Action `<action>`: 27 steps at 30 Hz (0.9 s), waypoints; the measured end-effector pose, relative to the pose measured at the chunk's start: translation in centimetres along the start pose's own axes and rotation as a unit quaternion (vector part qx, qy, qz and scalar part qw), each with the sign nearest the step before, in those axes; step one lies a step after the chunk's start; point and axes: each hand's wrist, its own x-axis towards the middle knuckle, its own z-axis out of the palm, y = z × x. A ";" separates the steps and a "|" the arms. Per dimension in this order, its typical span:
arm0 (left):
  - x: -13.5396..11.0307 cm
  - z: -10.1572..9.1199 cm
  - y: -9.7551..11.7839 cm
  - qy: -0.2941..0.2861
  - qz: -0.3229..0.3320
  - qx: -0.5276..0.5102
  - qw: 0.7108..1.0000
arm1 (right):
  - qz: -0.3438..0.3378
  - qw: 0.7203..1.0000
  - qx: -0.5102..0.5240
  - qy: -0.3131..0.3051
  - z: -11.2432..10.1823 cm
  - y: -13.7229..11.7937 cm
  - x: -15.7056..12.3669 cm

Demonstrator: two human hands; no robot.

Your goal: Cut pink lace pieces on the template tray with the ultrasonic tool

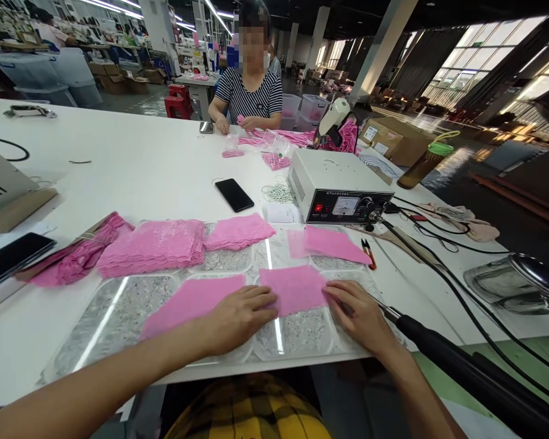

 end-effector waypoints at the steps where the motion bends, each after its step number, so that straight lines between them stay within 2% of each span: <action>1: -0.2 -0.4 -0.1 -0.015 0.010 -0.015 1.000 | 0.000 1.000 0.004 -0.004 -0.2 -0.4 -0.3; 4: -1.0 -1.8 0.0 -0.049 0.018 -0.069 0.996 | -0.008 1.000 0.015 -0.018 -1.1 -1.5 -1.6; 6: -1.3 -2.3 0.1 -0.044 -0.004 -0.100 0.994 | -0.007 1.000 0.020 -0.012 -1.7 -1.8 -2.4; 10: -0.8 -2.3 0.0 -0.014 -0.071 -0.152 0.986 | 0.012 0.999 0.018 0.031 -2.0 -1.5 -3.4; 14: 0.2 -2.3 -0.6 -0.039 -0.116 -0.182 0.976 | 0.002 0.999 0.031 0.038 -1.6 -1.4 -3.8; 21: 0.6 -2.2 -1.1 -0.052 -0.095 -0.170 0.980 | -0.017 0.997 0.042 0.065 -0.6 -1.7 -4.1; 27: 0.8 -1.9 -1.3 -0.061 -0.074 -0.153 0.984 | -0.016 0.996 0.044 0.077 -0.6 -1.4 -4.9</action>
